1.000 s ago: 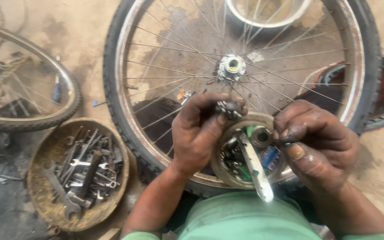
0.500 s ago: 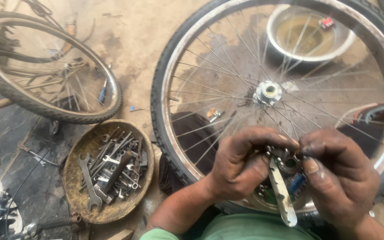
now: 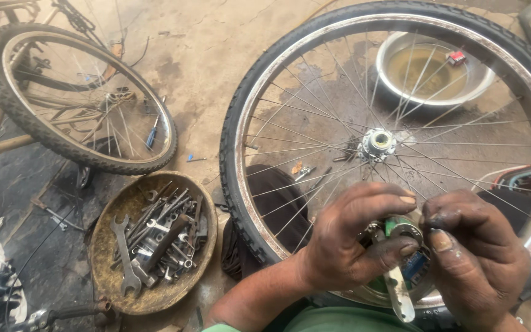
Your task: The person is repairing a bicycle wheel hub. They use a brush to clean the hub area, then retrieve small metal components from a plastic container and install them into the hub.
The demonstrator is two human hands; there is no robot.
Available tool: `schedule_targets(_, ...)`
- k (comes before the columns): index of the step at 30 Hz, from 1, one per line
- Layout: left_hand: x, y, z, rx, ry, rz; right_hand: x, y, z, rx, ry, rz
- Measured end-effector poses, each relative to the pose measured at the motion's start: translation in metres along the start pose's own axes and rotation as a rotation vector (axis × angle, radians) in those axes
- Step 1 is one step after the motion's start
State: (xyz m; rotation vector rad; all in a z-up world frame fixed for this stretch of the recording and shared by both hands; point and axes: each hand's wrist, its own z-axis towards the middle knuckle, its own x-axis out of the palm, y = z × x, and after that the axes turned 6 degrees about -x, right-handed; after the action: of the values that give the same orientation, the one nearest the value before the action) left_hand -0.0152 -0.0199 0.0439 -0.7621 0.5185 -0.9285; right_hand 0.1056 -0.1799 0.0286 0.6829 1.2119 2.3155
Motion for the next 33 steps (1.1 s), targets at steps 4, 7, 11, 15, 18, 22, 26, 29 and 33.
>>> schedule_targets(4, 0.007, 0.002, -0.002, 0.075, -0.001, 0.147, 0.001, 0.004, 0.009, -0.061, 0.144, -0.127)
schedule_targets(7, 0.007, 0.005, -0.005, 0.08, 0.001, 0.1, 0.0, 0.006, 0.016, -0.017, 0.205, -0.169)
schedule_targets(11, 0.003, 0.008, -0.007, 0.008, 0.042, -0.011, 0.001, 0.007, 0.019, 0.027, 0.22, -0.007)
schedule_targets(15, 0.002, 0.014, -0.006, -0.062, 0.039, -0.151, 0.004, 0.006, 0.023, -0.033, 0.247, -0.087)
schedule_targets(18, 0.004, 0.017, -0.007, -0.16, 0.014, -0.442, 0.005, 0.007, 0.025, -0.086, 0.256, -0.19)
schedule_targets(22, 0.004, 0.019, -0.01, -0.155, 0.015, -0.445, 0.003, 0.007, 0.025, -0.109, 0.288, -0.301)
schedule_targets(26, 0.001, 0.022, -0.011, -0.181, 0.018, -0.476, 0.004, 0.001, 0.021, -0.121, 0.265, -0.258)
schedule_targets(29, 0.005, 0.024, -0.008, -0.135, -0.045, -0.55, 0.007, -0.001, 0.018, 0.001, 0.132, -0.013)
schedule_targets(33, 0.004, 0.017, -0.016, -0.067, -0.132, -0.342, 0.007, 0.001, 0.019, -0.067, 0.181, -0.202)
